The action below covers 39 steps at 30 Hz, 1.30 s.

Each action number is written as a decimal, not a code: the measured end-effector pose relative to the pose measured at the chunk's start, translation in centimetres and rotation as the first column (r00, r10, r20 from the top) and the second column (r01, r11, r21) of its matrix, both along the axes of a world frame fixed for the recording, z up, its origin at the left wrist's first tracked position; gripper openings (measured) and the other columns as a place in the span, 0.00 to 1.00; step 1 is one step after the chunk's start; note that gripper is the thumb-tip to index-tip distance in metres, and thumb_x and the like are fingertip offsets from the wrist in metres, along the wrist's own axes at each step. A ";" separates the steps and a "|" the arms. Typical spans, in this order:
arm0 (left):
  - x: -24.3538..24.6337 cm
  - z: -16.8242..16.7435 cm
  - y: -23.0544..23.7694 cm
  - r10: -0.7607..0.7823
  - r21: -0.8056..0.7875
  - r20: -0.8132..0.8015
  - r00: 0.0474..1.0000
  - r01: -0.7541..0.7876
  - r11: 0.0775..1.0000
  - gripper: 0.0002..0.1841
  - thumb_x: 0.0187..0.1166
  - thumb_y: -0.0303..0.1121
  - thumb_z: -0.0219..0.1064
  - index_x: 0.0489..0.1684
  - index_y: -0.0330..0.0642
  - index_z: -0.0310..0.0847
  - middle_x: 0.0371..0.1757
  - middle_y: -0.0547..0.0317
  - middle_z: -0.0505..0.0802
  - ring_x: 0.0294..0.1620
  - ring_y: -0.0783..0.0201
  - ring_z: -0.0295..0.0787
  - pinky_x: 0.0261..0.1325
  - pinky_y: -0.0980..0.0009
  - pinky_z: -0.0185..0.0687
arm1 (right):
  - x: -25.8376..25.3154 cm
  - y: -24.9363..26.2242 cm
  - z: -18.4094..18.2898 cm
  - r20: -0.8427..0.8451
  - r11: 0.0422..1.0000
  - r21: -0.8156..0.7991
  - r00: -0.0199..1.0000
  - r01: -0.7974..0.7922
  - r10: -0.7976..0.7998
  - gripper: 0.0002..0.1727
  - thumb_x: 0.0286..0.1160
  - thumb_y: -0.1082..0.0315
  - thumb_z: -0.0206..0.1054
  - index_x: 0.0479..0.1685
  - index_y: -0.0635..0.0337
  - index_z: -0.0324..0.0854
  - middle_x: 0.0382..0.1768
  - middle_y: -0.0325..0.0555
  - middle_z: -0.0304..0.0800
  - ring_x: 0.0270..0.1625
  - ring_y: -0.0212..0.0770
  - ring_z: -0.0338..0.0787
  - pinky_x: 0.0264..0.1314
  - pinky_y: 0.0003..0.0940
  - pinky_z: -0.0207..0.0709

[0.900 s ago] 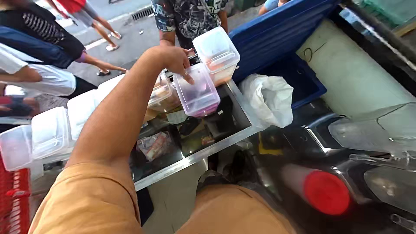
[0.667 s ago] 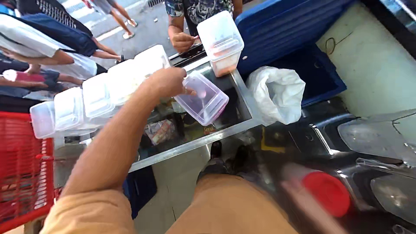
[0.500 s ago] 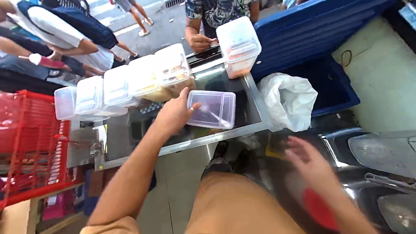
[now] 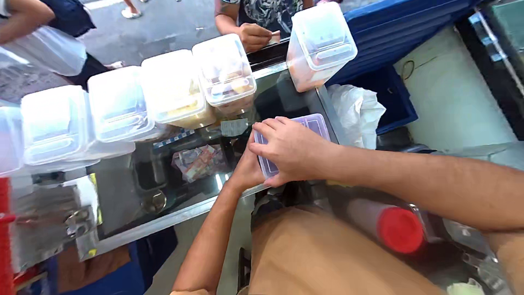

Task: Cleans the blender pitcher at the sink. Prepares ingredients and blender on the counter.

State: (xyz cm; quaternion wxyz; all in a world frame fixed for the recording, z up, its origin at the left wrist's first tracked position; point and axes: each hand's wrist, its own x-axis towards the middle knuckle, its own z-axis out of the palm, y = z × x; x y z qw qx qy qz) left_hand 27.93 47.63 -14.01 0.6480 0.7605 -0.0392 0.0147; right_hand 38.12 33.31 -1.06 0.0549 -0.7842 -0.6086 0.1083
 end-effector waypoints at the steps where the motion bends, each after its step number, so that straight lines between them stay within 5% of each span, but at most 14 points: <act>1: 0.0 -0.1 -0.1 -0.005 -0.008 -0.005 1.000 0.005 1.000 0.58 0.49 0.46 0.89 0.86 0.37 0.57 0.71 0.56 0.85 0.71 0.71 0.82 0.76 0.65 0.79 | 0.0 0.2 0.1 0.005 1.000 -0.003 1.000 -0.008 0.008 0.43 0.43 0.25 0.75 0.57 0.47 0.88 0.70 0.61 0.81 0.68 0.61 0.82 0.60 0.59 0.79; 4: 0.1 -0.8 0.0 0.008 -0.020 0.009 1.000 -0.008 1.000 0.54 0.49 0.52 0.88 0.79 0.35 0.66 0.65 0.56 0.88 0.67 0.72 0.84 0.73 0.66 0.81 | 1.0 0.9 1.5 -0.118 1.000 -0.025 0.993 0.008 -0.011 0.45 0.48 0.22 0.70 0.60 0.47 0.87 0.66 0.55 0.85 0.64 0.55 0.86 0.54 0.53 0.82; 9: -2.4 -1.6 1.6 0.104 -0.011 0.186 0.977 -0.104 0.995 0.64 0.41 0.55 0.92 0.86 0.41 0.58 0.79 0.46 0.79 0.79 0.53 0.76 0.82 0.50 0.75 | 8.6 -2.4 5.4 -0.465 0.942 0.018 0.837 0.336 -0.290 0.35 0.62 0.36 0.74 0.65 0.47 0.84 0.67 0.40 0.86 0.70 0.37 0.83 0.69 0.45 0.81; 11: -5.2 -0.3 3.5 0.219 -0.010 0.231 0.948 -0.223 0.975 0.62 0.43 0.59 0.89 0.87 0.52 0.57 0.80 0.54 0.78 0.82 0.54 0.72 0.87 0.47 0.65 | 10.5 -5.8 2.2 -0.412 0.862 -0.032 0.779 0.506 -0.472 0.38 0.59 0.34 0.74 0.67 0.49 0.83 0.69 0.46 0.84 0.72 0.45 0.83 0.70 0.53 0.80; 14: -8.1 1.9 5.7 0.289 0.101 0.266 0.920 -0.325 0.940 0.60 0.47 0.63 0.86 0.88 0.64 0.54 0.81 0.65 0.76 0.84 0.57 0.68 0.91 0.43 0.55 | 8.4 -7.1 -8.2 -0.331 0.824 -0.037 0.771 0.566 -0.544 0.45 0.47 0.30 0.79 0.64 0.52 0.86 0.78 0.61 0.74 0.78 0.62 0.76 0.74 0.67 0.73; 16: -7.9 3.2 6.2 0.265 0.189 0.302 0.915 -0.331 0.925 0.59 0.48 0.62 0.86 0.88 0.67 0.53 0.82 0.68 0.75 0.85 0.57 0.68 0.92 0.40 0.50 | 6.6 -6.5 -12.9 -0.267 0.851 0.051 0.829 0.522 -0.492 0.46 0.47 0.27 0.77 0.65 0.48 0.87 0.83 0.65 0.69 0.86 0.66 0.67 0.87 0.72 0.55; 18: -7.0 4.3 6.1 0.222 0.273 0.340 0.914 -0.322 0.906 0.59 0.48 0.61 0.86 0.88 0.70 0.51 0.82 0.68 0.74 0.85 0.58 0.67 0.92 0.39 0.49 | 5.4 -6.9 -13.1 -0.258 0.819 0.175 0.829 0.546 -0.497 0.42 0.58 0.27 0.72 0.69 0.46 0.87 0.86 0.62 0.67 0.90 0.65 0.60 0.90 0.73 0.43; 20: -5.4 5.1 5.2 0.164 0.349 0.381 0.910 -0.306 0.886 0.60 0.47 0.62 0.85 0.89 0.72 0.50 0.80 0.68 0.74 0.84 0.57 0.67 0.91 0.38 0.48 | 3.5 -8.8 -7.6 -0.339 0.649 0.346 0.735 0.677 -0.587 0.26 0.75 0.43 0.71 0.61 0.52 0.90 0.76 0.54 0.78 0.81 0.56 0.72 0.82 0.59 0.63; 23: -1.7 5.9 1.4 0.032 0.412 0.445 0.895 -0.236 0.880 0.59 0.49 0.62 0.85 0.89 0.73 0.50 0.80 0.67 0.75 0.84 0.55 0.67 0.90 0.35 0.47 | -0.6 -12.6 1.6 -0.367 0.566 0.421 0.704 0.708 -0.608 0.11 0.79 0.56 0.69 0.45 0.51 0.92 0.42 0.37 0.89 0.47 0.32 0.87 0.50 0.31 0.85; 26: 2.5 7.3 -3.9 -0.141 0.457 0.522 0.841 -0.136 0.879 0.55 0.54 0.61 0.83 0.88 0.72 0.52 0.78 0.66 0.76 0.83 0.55 0.68 0.90 0.36 0.47 | -2.9 -14.6 4.0 -0.192 0.732 0.069 0.729 0.677 -0.657 0.12 0.83 0.57 0.63 0.46 0.50 0.91 0.34 0.40 0.93 0.40 0.43 0.94 0.40 0.45 0.87; 28: 4.7 8.0 -8.0 -0.246 0.495 0.559 0.792 -0.080 0.865 0.53 0.54 0.62 0.81 0.87 0.71 0.54 0.77 0.66 0.77 0.84 0.54 0.68 0.90 0.35 0.45 | -2.9 -16.3 4.3 -0.161 0.646 -0.082 0.630 0.759 -0.760 0.09 0.79 0.67 0.65 0.37 0.59 0.89 0.27 0.51 0.89 0.33 0.55 0.92 0.29 0.55 0.82; 31: 7.2 8.7 -15.3 -0.360 0.525 0.583 0.729 0.001 0.851 0.52 0.54 0.64 0.79 0.85 0.69 0.55 0.76 0.65 0.76 0.84 0.56 0.66 0.91 0.37 0.41 | -3.3 -22.8 4.7 -0.122 0.516 -0.052 0.507 0.855 -0.853 0.07 0.76 0.74 0.65 0.34 0.64 0.87 0.30 0.54 0.90 0.35 0.56 0.93 0.29 0.54 0.82; 34: 9.1 9.8 -21.0 -0.402 0.520 0.504 0.764 0.103 0.848 0.58 0.48 0.65 0.83 0.86 0.65 0.53 0.79 0.61 0.76 0.85 0.54 0.66 0.92 0.42 0.43 | -4.0 -31.1 5.5 -0.270 0.500 0.023 0.487 0.866 -0.831 0.08 0.80 0.65 0.64 0.46 0.58 0.87 0.49 0.52 0.88 0.55 0.54 0.88 0.49 0.54 0.83; 39: 13.0 13.3 -31.6 -0.558 0.506 0.262 0.788 0.380 0.775 0.72 0.41 0.63 0.88 0.91 0.41 0.46 0.81 0.38 0.73 0.83 0.49 0.69 0.86 0.50 0.65 | -4.3 -45.9 6.5 -0.740 0.149 0.215 0.260 0.965 -0.621 0.11 0.82 0.59 0.69 0.42 0.56 0.88 0.28 0.37 0.90 0.28 0.29 0.87 0.32 0.29 0.84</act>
